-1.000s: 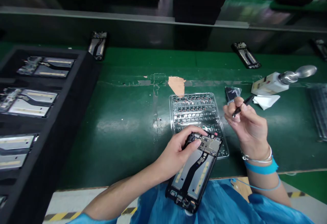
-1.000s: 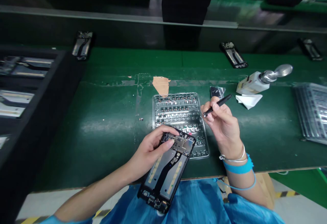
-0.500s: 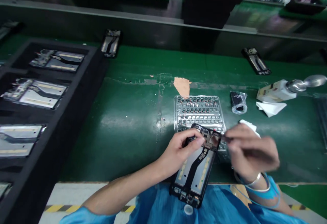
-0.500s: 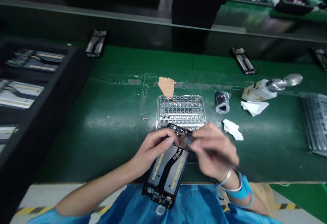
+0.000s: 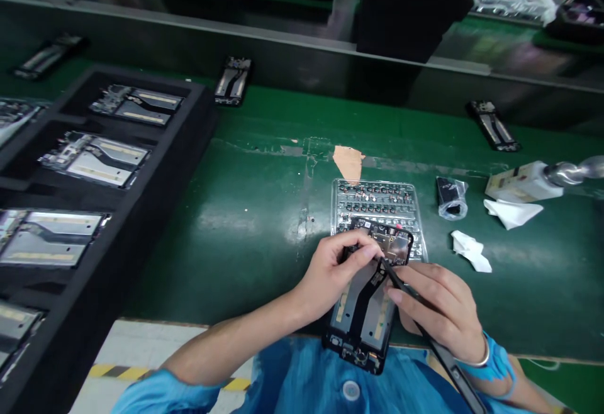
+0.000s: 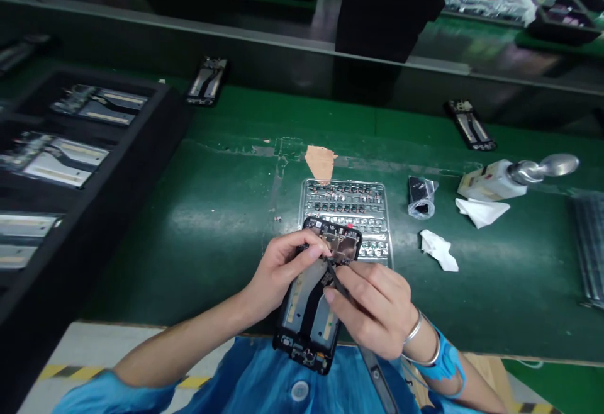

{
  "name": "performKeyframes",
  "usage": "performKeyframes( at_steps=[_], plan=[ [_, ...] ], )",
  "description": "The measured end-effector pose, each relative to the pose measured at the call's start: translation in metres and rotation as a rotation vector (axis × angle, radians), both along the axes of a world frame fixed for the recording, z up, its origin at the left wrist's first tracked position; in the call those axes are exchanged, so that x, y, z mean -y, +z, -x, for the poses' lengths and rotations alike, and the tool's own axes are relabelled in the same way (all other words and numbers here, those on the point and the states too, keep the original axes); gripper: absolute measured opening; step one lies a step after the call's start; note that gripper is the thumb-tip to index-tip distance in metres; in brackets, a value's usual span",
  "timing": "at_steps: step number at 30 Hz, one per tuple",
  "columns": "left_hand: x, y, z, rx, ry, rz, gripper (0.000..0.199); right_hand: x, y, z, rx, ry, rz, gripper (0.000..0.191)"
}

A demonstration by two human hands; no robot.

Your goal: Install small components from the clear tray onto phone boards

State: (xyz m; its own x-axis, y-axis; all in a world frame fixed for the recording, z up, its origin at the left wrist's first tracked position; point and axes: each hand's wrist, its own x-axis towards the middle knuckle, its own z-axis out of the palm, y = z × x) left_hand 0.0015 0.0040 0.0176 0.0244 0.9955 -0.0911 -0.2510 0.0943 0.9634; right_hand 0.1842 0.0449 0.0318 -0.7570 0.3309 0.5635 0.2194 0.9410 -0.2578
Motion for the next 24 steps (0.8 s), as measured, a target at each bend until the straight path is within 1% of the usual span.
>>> performKeyframes(
  at_steps=[1, 6, 10, 12, 16, 19, 22, 24],
  plan=[
    [0.0, 0.0, 0.0, 0.002, 0.01, 0.002, 0.021, 0.0, -0.001, -0.001, 0.006, 0.004, -0.02, 0.018],
    [0.001, 0.0, 0.0, 0.042, 0.013, 0.032, 0.018, 0.0, -0.004, -0.003, 0.034, -0.017, -0.005, 0.023],
    [0.0, 0.0, 0.001, 0.036, 0.016, 0.038, 0.015, 0.001, -0.005, -0.003, 0.04, -0.027, 0.016, 0.027],
    [-0.001, -0.001, 0.001, 0.051, 0.01, 0.029, 0.014, 0.0, -0.005, -0.002, 0.021, -0.016, 0.031, 0.025],
    [-0.002, -0.005, 0.001, 0.126, -0.018, 0.054, 0.012, -0.004, -0.01, 0.001, -0.026, 0.049, 0.024, 0.021],
    [-0.002, -0.007, 0.0, 0.177, -0.012, 0.089, 0.011, -0.006, -0.014, 0.002, -0.068, 0.041, 0.035, 0.018],
    [-0.001, -0.006, -0.001, 0.152, 0.01, 0.078, 0.013, -0.006, -0.011, 0.003, -0.102, 0.003, 0.1, 0.019],
    [-0.001, -0.004, 0.0, 0.105, 0.051, 0.048, 0.015, -0.004, -0.005, 0.005, -0.161, -0.031, 0.189, 0.021]
  ],
)
